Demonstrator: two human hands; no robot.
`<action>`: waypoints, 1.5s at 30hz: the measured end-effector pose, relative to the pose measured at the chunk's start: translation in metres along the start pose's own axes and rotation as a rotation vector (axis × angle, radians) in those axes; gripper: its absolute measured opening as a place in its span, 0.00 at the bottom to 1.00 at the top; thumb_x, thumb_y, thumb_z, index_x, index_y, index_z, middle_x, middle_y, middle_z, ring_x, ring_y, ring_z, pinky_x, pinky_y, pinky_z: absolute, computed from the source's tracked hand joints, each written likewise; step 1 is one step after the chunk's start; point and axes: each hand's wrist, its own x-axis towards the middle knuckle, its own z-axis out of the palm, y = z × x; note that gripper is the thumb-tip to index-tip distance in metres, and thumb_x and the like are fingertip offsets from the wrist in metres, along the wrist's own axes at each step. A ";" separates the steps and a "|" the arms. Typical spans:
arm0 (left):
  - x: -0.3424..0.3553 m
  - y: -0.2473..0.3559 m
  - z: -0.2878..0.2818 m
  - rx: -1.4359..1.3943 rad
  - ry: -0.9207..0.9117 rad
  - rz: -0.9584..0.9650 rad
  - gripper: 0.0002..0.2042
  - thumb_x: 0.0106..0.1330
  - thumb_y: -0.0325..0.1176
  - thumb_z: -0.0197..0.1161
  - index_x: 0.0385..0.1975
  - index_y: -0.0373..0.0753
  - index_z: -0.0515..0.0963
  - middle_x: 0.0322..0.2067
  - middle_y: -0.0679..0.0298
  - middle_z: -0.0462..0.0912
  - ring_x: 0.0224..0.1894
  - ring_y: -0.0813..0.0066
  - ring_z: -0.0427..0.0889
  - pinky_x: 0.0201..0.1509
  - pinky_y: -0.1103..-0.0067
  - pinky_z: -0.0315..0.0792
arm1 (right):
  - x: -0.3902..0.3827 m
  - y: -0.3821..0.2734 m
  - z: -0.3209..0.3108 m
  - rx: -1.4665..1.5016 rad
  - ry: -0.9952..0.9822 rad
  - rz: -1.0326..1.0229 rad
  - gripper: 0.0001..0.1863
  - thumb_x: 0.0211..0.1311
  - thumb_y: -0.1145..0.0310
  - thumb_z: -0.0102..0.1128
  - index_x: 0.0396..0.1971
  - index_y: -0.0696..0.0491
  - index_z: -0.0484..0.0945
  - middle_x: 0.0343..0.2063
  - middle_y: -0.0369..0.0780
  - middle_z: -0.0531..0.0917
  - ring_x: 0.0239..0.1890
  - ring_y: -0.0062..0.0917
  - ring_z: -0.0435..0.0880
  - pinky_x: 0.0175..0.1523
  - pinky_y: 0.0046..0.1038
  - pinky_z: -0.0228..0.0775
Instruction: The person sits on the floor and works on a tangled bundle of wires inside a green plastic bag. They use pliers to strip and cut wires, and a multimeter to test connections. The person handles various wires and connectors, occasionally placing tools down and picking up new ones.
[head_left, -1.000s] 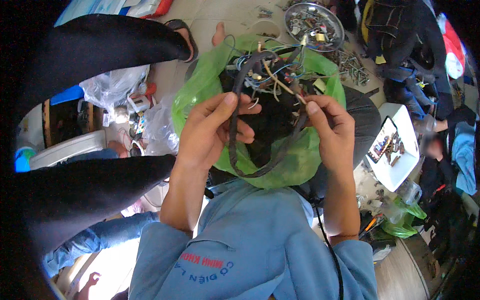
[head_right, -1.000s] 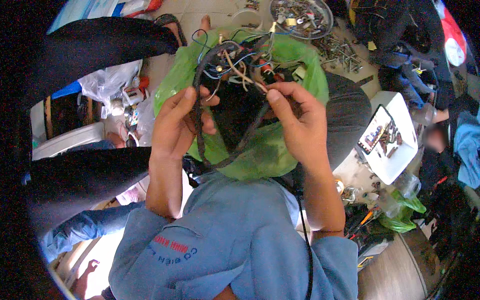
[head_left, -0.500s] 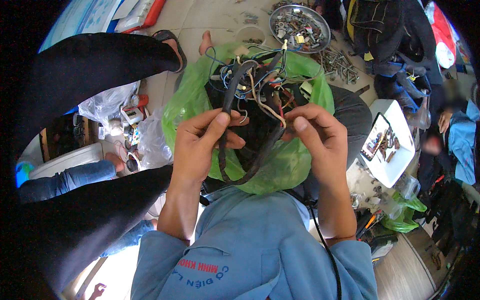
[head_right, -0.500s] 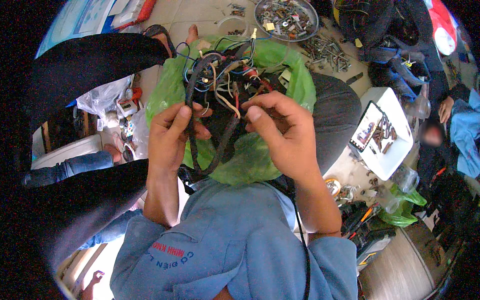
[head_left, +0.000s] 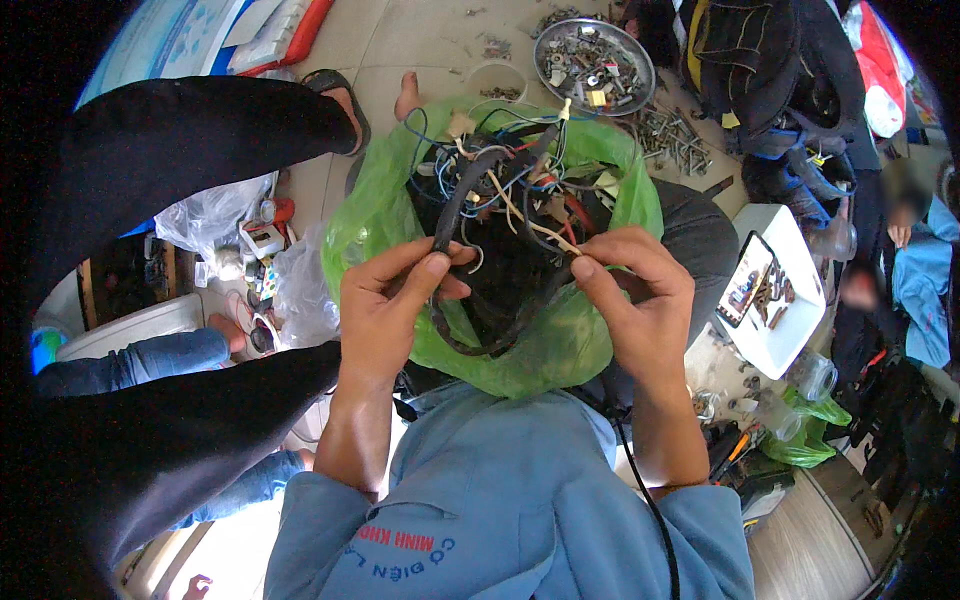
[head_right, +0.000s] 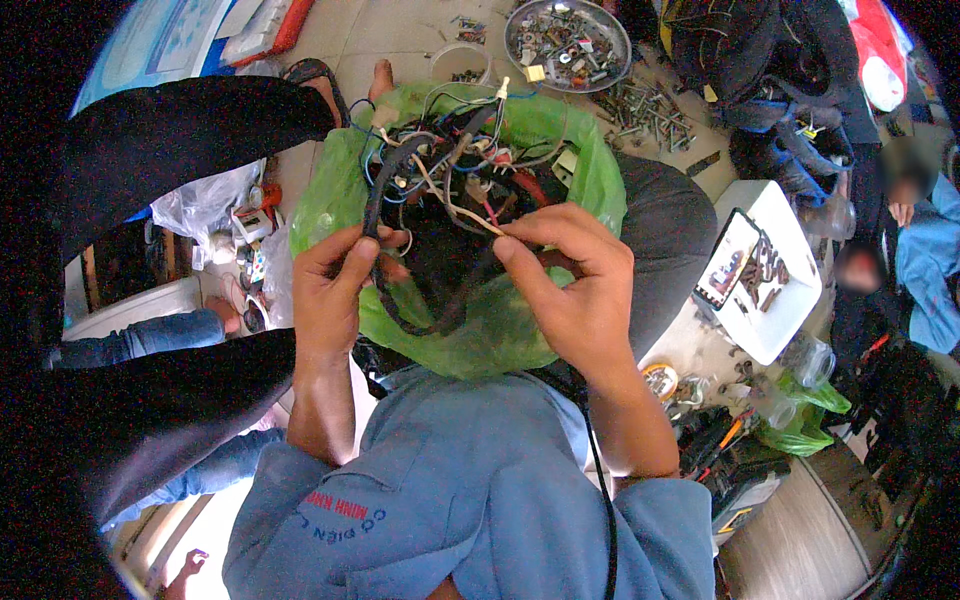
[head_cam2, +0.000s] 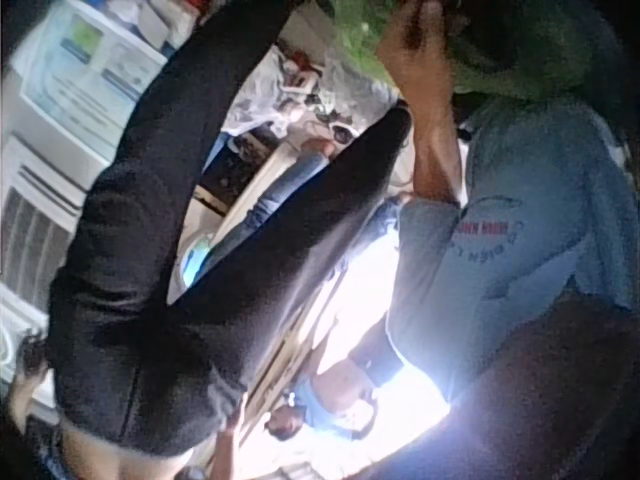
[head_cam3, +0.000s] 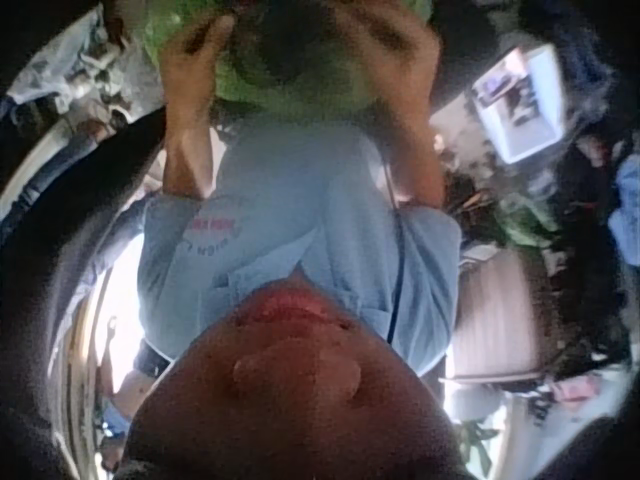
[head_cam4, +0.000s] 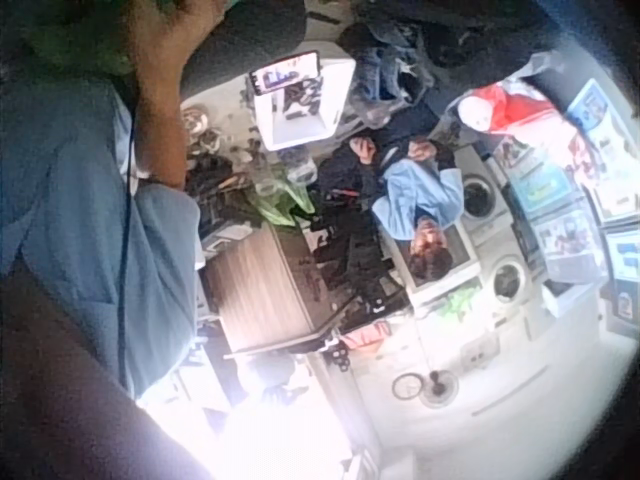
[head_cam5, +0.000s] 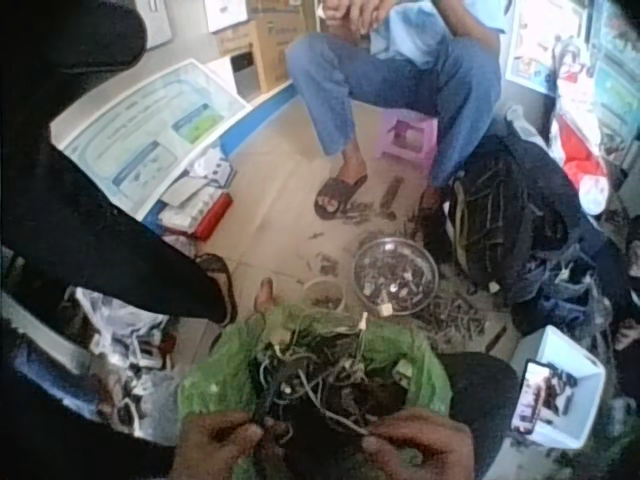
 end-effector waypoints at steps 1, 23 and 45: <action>0.000 0.000 -0.002 0.001 0.002 -0.002 0.11 0.70 0.29 0.63 0.47 0.28 0.82 0.40 0.52 0.88 0.33 0.70 0.87 0.41 0.77 0.81 | -0.002 0.001 -0.001 -0.010 0.010 0.005 0.06 0.56 0.80 0.70 0.34 0.60 0.85 0.34 0.41 0.85 0.36 0.21 0.84 0.40 0.21 0.76; -0.004 -0.015 0.019 0.335 -0.060 0.114 0.08 0.58 0.22 0.70 0.37 0.30 0.86 0.37 0.56 0.89 0.38 0.71 0.87 0.44 0.77 0.79 | 0.002 0.013 -0.008 -0.296 0.072 -0.077 0.12 0.53 0.78 0.70 0.39 0.56 0.84 0.39 0.43 0.86 0.39 0.32 0.86 0.45 0.28 0.78; -0.022 0.004 0.034 0.610 -0.301 0.304 0.10 0.63 0.32 0.69 0.40 0.35 0.81 0.32 0.57 0.82 0.31 0.58 0.84 0.34 0.70 0.76 | 0.008 -0.005 0.000 -0.538 -0.409 -0.340 0.15 0.51 0.73 0.70 0.40 0.55 0.76 0.41 0.44 0.78 0.43 0.41 0.80 0.47 0.38 0.74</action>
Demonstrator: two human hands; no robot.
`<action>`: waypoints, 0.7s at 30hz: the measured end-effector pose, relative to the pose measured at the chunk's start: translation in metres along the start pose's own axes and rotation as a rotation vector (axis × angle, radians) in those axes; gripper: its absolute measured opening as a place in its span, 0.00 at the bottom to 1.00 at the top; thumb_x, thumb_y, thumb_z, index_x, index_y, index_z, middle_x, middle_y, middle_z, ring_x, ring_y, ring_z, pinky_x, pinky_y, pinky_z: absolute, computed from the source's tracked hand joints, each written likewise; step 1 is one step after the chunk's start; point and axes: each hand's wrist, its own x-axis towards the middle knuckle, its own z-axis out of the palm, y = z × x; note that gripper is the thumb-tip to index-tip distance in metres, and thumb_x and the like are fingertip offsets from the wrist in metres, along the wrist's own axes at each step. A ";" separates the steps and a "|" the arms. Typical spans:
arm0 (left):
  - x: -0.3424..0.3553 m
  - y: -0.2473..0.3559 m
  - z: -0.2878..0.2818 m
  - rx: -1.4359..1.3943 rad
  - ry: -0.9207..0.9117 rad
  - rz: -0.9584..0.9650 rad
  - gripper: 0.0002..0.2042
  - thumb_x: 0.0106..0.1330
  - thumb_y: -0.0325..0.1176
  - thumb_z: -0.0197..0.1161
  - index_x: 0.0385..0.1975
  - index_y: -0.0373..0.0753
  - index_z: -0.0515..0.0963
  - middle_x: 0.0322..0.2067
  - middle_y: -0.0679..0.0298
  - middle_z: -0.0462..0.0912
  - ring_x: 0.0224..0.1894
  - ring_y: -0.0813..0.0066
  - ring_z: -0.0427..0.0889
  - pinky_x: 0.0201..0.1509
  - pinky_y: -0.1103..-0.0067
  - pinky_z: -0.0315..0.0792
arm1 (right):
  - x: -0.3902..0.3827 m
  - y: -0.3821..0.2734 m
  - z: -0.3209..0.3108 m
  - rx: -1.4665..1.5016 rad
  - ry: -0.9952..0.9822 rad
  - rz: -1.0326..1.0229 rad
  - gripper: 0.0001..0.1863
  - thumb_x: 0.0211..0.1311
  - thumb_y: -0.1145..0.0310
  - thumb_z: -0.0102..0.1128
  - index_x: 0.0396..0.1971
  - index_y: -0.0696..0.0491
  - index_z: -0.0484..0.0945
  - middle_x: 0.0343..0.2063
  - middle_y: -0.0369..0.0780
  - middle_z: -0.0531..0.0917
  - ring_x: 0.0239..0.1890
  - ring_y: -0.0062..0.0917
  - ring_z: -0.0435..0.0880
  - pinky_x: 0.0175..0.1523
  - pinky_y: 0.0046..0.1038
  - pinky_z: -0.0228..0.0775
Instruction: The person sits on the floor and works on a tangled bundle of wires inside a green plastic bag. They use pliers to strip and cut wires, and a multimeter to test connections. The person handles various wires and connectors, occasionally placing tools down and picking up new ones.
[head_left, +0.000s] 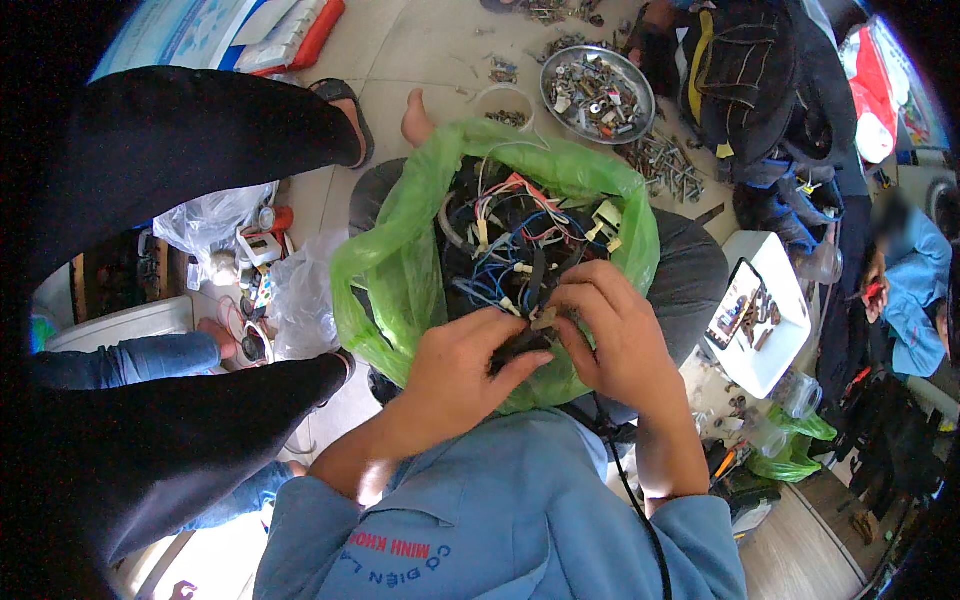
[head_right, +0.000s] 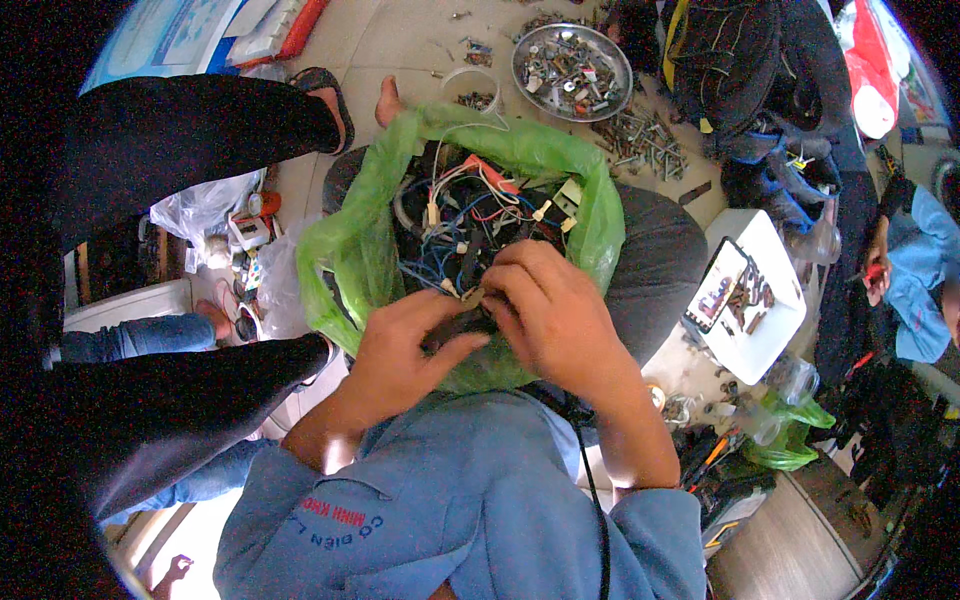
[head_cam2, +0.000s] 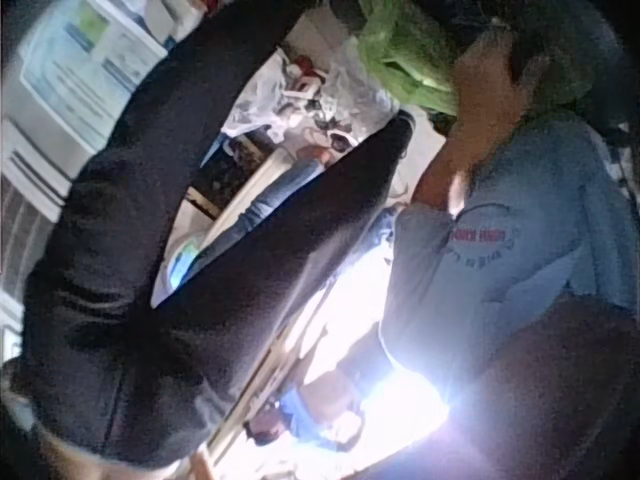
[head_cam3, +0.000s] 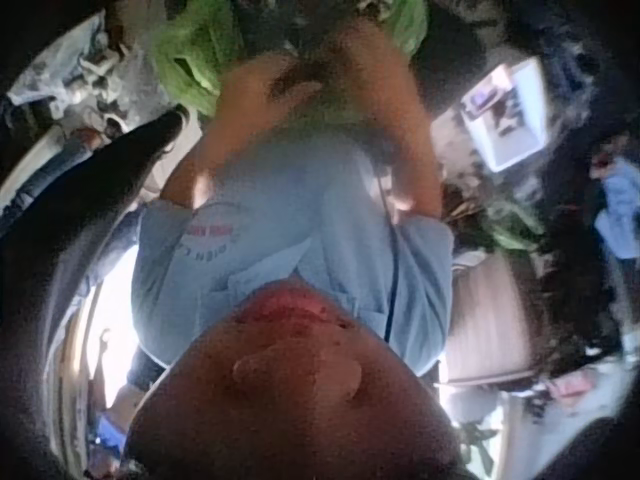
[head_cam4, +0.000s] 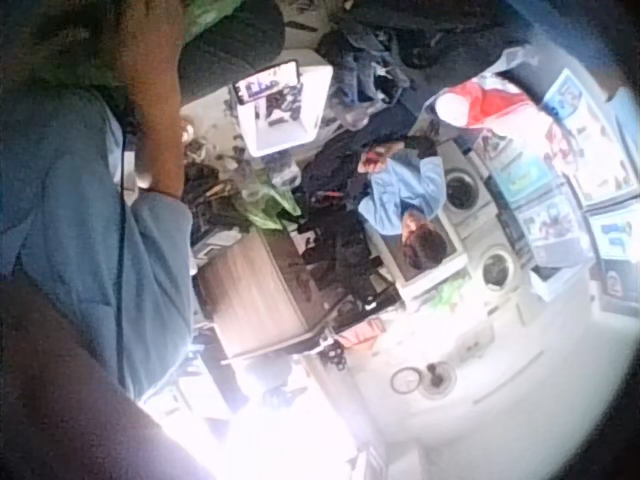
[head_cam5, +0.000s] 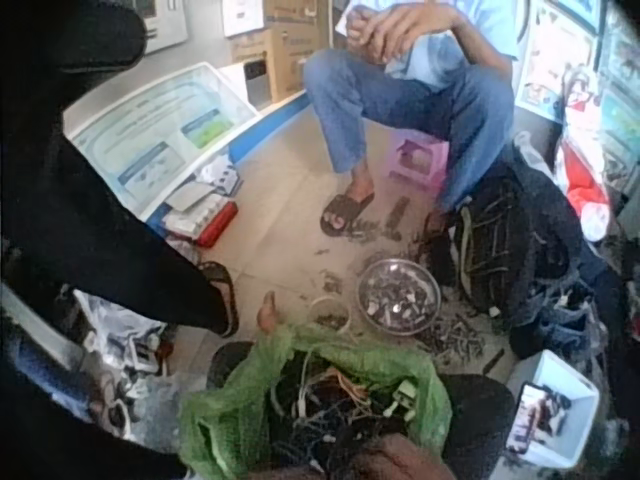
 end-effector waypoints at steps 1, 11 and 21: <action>0.000 -0.004 0.006 0.061 0.024 0.041 0.10 0.63 0.33 0.68 0.39 0.35 0.80 0.30 0.56 0.82 0.31 0.58 0.83 0.32 0.69 0.75 | 0.001 -0.003 -0.001 -0.035 0.001 -0.025 0.15 0.52 0.72 0.69 0.40 0.55 0.76 0.40 0.44 0.78 0.42 0.41 0.80 0.46 0.38 0.74; -0.001 -0.026 -0.030 0.013 0.038 0.069 0.08 0.67 0.33 0.64 0.33 0.33 0.78 0.27 0.54 0.78 0.28 0.52 0.79 0.33 0.67 0.72 | 0.003 0.023 -0.059 -0.021 -0.171 -0.079 0.09 0.54 0.73 0.64 0.31 0.57 0.74 0.31 0.43 0.76 0.35 0.41 0.77 0.39 0.36 0.70; 0.000 -0.036 -0.041 -0.257 -0.143 -0.033 0.12 0.73 0.35 0.58 0.32 0.32 0.77 0.25 0.57 0.80 0.29 0.67 0.80 0.34 0.75 0.70 | -0.009 0.044 -0.044 0.372 -0.074 0.189 0.05 0.61 0.76 0.62 0.31 0.60 0.74 0.30 0.44 0.77 0.33 0.37 0.78 0.41 0.32 0.69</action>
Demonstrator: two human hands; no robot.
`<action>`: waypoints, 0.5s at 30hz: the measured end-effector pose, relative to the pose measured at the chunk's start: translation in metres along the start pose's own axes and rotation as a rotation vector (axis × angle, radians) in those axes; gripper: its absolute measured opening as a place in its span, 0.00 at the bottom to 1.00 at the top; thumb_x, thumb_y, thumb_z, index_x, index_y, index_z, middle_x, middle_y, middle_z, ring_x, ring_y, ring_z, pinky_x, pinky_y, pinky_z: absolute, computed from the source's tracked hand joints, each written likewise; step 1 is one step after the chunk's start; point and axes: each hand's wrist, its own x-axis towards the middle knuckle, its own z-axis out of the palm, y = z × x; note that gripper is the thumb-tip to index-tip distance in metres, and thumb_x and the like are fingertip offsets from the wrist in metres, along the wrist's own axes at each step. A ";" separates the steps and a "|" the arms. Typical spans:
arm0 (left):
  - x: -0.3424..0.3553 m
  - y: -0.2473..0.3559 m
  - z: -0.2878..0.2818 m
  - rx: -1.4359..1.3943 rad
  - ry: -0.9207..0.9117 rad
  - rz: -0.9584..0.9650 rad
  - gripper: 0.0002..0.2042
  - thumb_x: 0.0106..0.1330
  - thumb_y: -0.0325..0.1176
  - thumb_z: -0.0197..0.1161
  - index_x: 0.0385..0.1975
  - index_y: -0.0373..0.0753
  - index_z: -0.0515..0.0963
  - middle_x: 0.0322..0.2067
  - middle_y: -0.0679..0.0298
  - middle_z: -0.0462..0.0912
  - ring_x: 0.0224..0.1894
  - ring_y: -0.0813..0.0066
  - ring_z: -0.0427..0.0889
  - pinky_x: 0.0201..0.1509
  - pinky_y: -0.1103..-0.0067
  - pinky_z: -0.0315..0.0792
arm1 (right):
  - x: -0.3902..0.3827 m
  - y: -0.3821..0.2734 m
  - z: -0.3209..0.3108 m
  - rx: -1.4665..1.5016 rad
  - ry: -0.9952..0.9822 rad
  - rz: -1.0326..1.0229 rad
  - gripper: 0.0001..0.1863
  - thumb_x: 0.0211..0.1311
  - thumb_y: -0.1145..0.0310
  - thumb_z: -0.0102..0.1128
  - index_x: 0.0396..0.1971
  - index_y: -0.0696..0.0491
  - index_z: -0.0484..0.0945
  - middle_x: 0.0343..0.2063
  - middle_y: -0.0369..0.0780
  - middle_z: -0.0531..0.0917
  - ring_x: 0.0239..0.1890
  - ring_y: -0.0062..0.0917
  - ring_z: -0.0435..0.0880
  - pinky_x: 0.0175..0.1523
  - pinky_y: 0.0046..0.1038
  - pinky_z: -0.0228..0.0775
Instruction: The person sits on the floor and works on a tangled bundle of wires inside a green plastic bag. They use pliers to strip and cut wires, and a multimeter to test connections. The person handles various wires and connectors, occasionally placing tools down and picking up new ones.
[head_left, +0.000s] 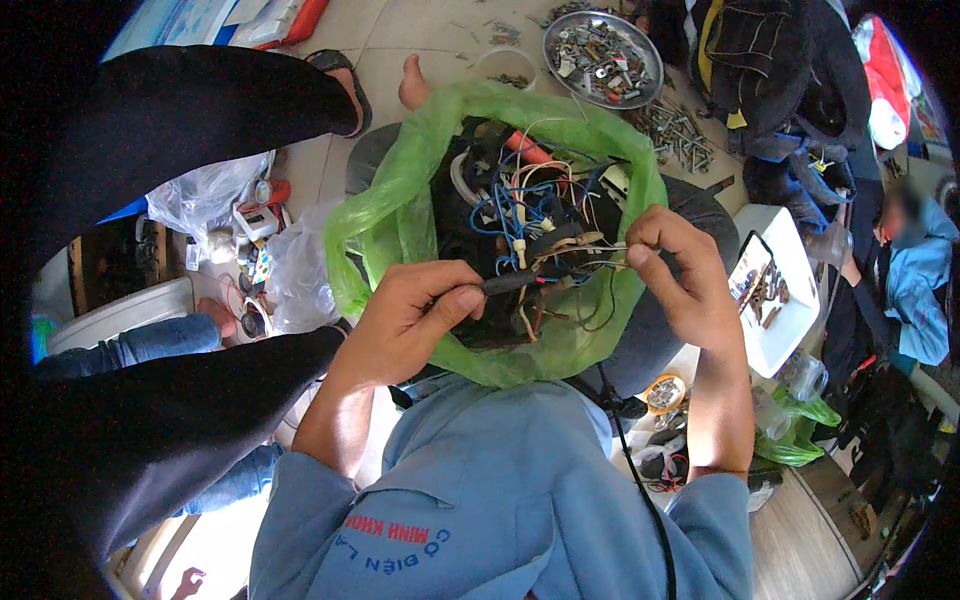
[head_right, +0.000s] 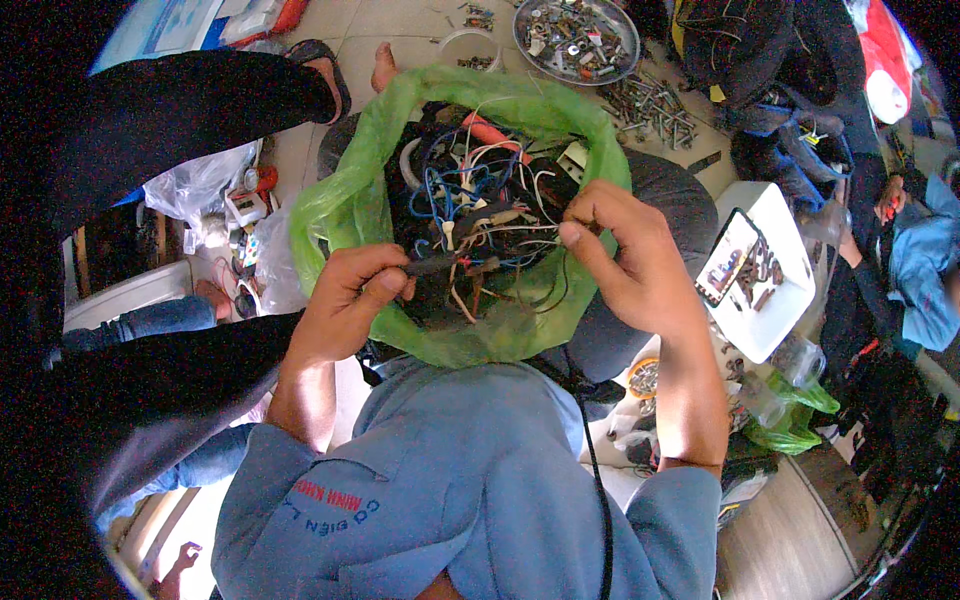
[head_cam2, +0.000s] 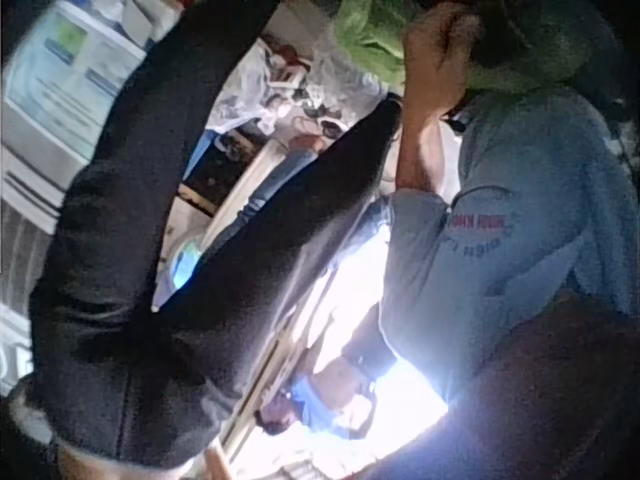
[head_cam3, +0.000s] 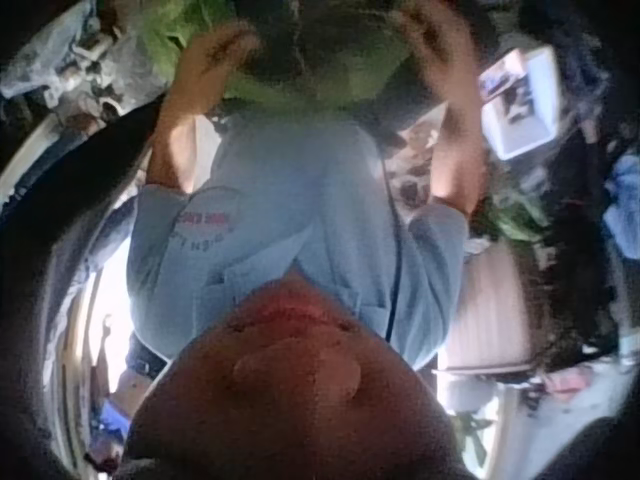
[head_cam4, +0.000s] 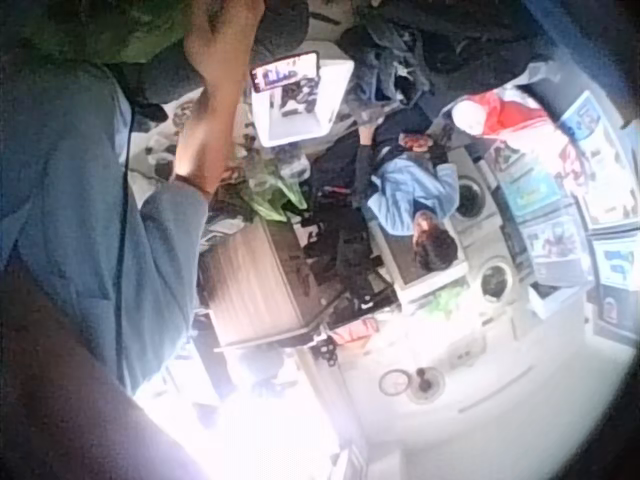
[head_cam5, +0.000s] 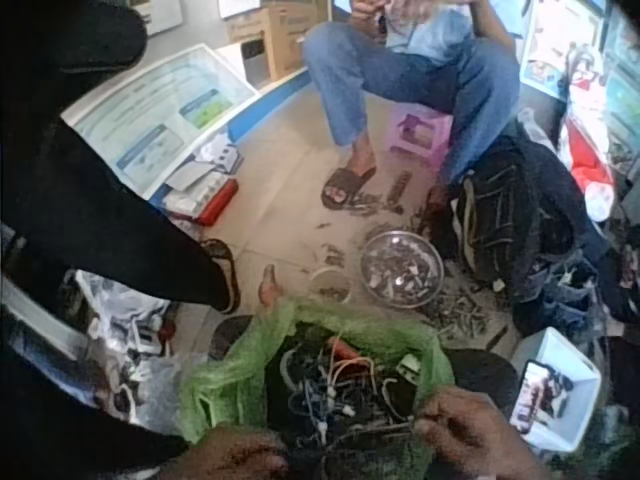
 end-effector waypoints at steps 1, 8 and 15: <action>0.000 0.001 0.001 -0.001 -0.010 0.012 0.11 0.73 0.34 0.58 0.33 0.32 0.78 0.26 0.57 0.80 0.29 0.67 0.80 0.35 0.75 0.71 | 0.000 0.001 0.003 0.027 0.013 -0.020 0.05 0.60 0.76 0.63 0.32 0.60 0.75 0.30 0.44 0.78 0.34 0.37 0.79 0.41 0.32 0.70; 0.005 0.012 0.005 0.004 -0.052 0.105 0.09 0.72 0.31 0.58 0.38 0.32 0.81 0.28 0.56 0.83 0.30 0.66 0.83 0.36 0.74 0.73 | 0.010 -0.032 0.026 -0.136 0.057 -0.172 0.09 0.52 0.83 0.69 0.34 0.58 0.82 0.35 0.41 0.82 0.39 0.34 0.83 0.44 0.30 0.73; 0.009 0.044 0.025 0.096 0.019 -0.160 0.09 0.72 0.30 0.57 0.38 0.30 0.81 0.28 0.54 0.83 0.29 0.67 0.82 0.36 0.75 0.73 | 0.002 -0.049 0.032 -0.057 0.002 -0.052 0.09 0.55 0.79 0.68 0.38 0.57 0.83 0.30 0.44 0.83 0.33 0.31 0.83 0.41 0.30 0.72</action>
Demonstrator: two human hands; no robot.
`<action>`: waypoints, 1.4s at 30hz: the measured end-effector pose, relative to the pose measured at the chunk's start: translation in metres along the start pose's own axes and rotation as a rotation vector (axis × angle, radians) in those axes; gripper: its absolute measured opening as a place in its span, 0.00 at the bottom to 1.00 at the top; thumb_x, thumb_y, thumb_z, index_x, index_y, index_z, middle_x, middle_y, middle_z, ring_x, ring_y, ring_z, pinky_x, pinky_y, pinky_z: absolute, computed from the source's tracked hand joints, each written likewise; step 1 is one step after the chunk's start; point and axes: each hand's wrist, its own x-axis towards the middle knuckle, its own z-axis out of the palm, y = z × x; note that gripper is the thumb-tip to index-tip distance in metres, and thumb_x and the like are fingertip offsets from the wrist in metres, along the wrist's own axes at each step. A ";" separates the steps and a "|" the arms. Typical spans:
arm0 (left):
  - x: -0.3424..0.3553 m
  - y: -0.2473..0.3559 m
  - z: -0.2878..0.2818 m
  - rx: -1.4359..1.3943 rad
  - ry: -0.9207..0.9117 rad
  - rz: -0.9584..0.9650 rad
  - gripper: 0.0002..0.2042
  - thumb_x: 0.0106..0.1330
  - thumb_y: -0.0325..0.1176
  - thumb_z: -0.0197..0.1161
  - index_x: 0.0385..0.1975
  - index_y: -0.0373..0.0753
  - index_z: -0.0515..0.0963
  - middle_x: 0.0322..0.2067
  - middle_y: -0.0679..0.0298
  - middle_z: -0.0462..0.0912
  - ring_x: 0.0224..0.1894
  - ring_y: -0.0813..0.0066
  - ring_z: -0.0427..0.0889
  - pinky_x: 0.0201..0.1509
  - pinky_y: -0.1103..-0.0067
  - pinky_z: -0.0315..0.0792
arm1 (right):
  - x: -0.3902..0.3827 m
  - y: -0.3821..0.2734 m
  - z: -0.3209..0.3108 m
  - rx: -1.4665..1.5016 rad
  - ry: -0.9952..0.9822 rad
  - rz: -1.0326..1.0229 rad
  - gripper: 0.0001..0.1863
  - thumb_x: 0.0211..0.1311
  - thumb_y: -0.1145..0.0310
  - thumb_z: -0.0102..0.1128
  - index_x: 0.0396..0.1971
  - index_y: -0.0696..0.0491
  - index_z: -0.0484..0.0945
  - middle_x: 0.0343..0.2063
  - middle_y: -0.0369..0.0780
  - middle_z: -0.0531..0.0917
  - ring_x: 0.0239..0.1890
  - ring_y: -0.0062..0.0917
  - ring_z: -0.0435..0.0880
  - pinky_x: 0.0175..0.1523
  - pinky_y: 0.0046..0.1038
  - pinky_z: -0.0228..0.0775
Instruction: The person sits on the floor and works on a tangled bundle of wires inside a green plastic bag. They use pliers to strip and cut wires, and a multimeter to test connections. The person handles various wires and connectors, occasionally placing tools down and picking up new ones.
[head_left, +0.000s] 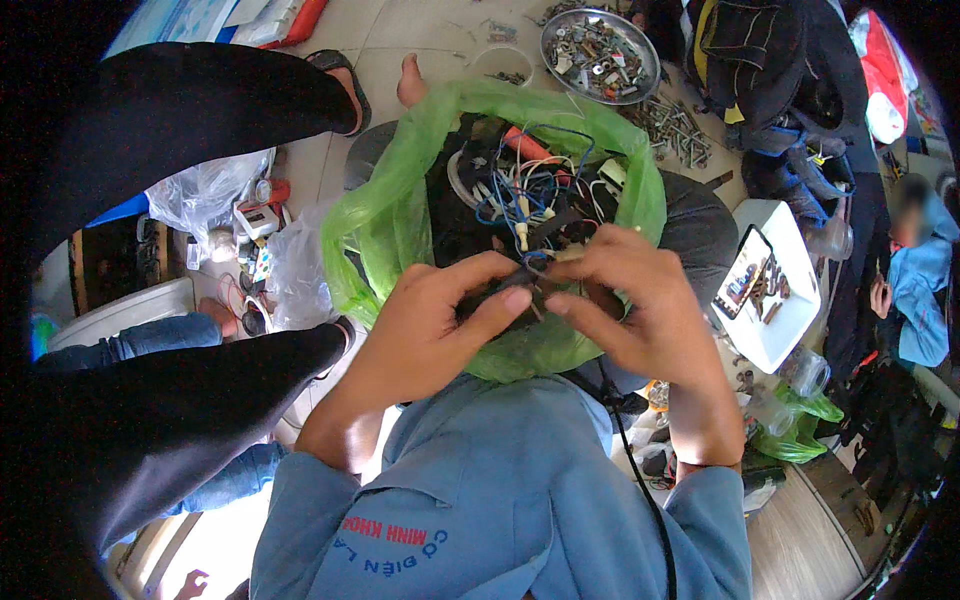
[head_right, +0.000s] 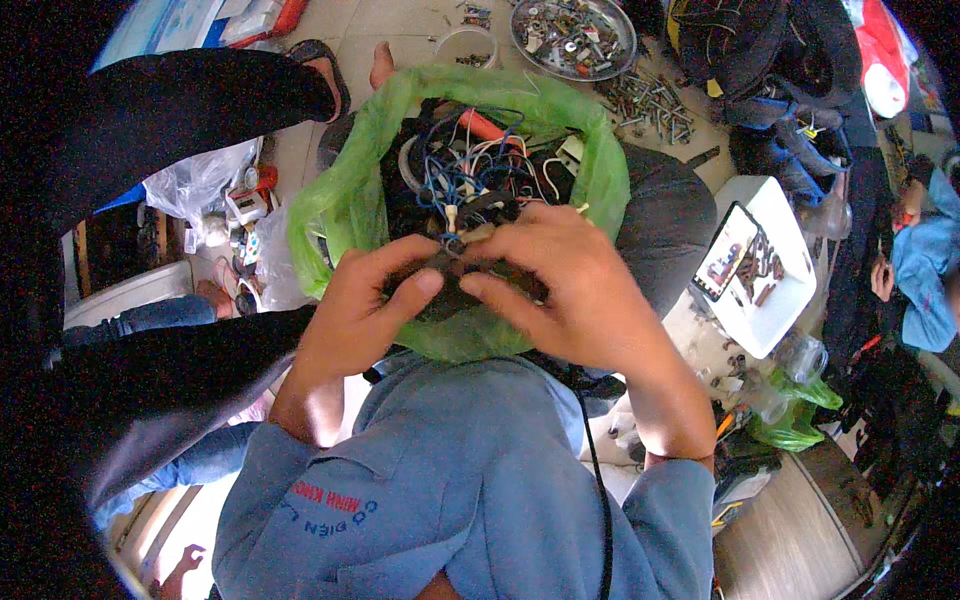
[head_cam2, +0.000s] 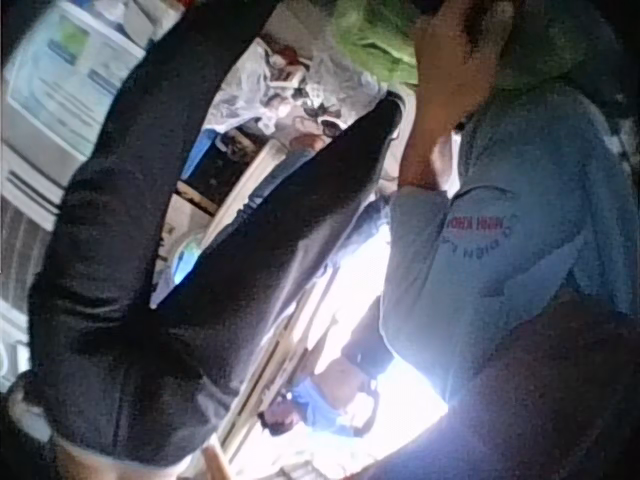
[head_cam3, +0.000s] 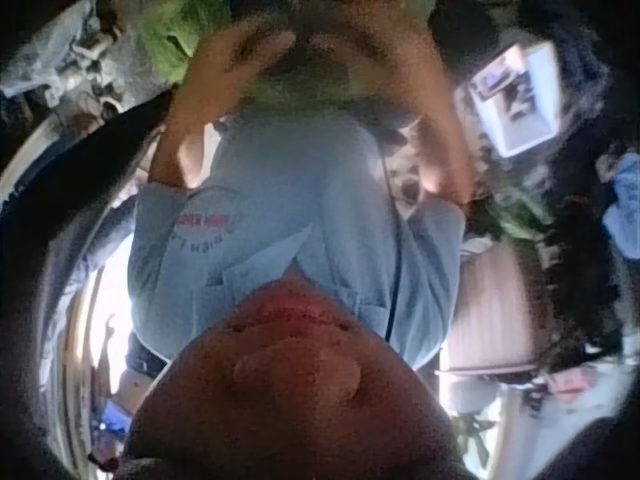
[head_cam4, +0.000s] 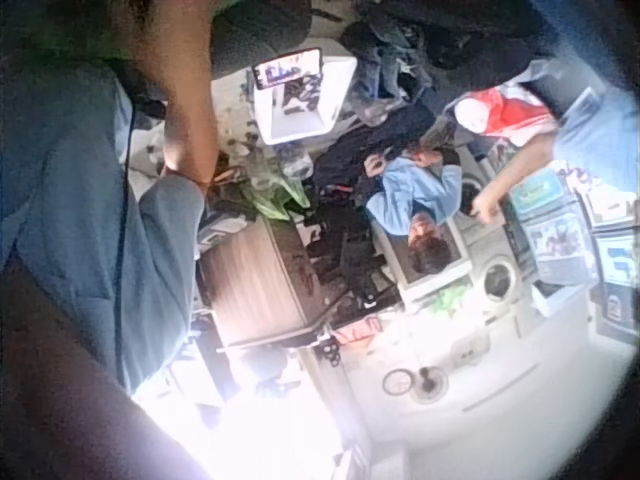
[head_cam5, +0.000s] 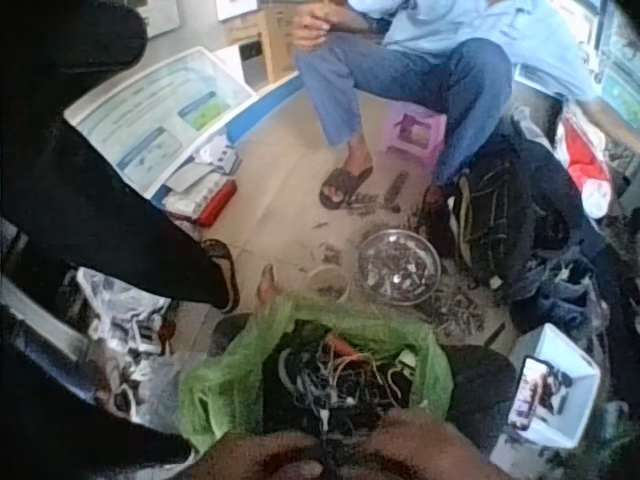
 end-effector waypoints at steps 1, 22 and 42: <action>0.000 0.000 -0.001 -0.013 -0.009 0.018 0.10 0.72 0.31 0.58 0.37 0.30 0.81 0.28 0.54 0.83 0.30 0.67 0.82 0.36 0.76 0.73 | 0.001 0.002 0.000 -0.032 -0.027 -0.045 0.08 0.57 0.79 0.67 0.38 0.57 0.84 0.30 0.44 0.84 0.32 0.31 0.83 0.40 0.30 0.72; -0.006 -0.043 -0.022 -0.592 -0.057 0.020 0.18 0.75 0.45 0.57 0.43 0.33 0.83 0.29 0.70 0.80 0.25 0.87 0.61 0.29 0.84 0.56 | -0.013 -0.001 -0.003 -0.370 0.772 -0.323 0.17 0.54 0.77 0.68 0.45 0.55 0.80 0.40 0.44 0.83 0.39 0.34 0.82 0.47 0.29 0.73; -0.010 -0.061 -0.030 -0.770 -0.156 0.145 0.19 0.75 0.44 0.57 0.48 0.32 0.78 0.31 0.64 0.79 0.32 0.77 0.75 0.35 0.80 0.68 | 0.011 -0.017 0.006 -0.046 0.311 -0.258 0.13 0.47 0.85 0.62 0.34 0.54 0.82 0.40 0.47 0.85 0.40 0.34 0.85 0.46 0.30 0.75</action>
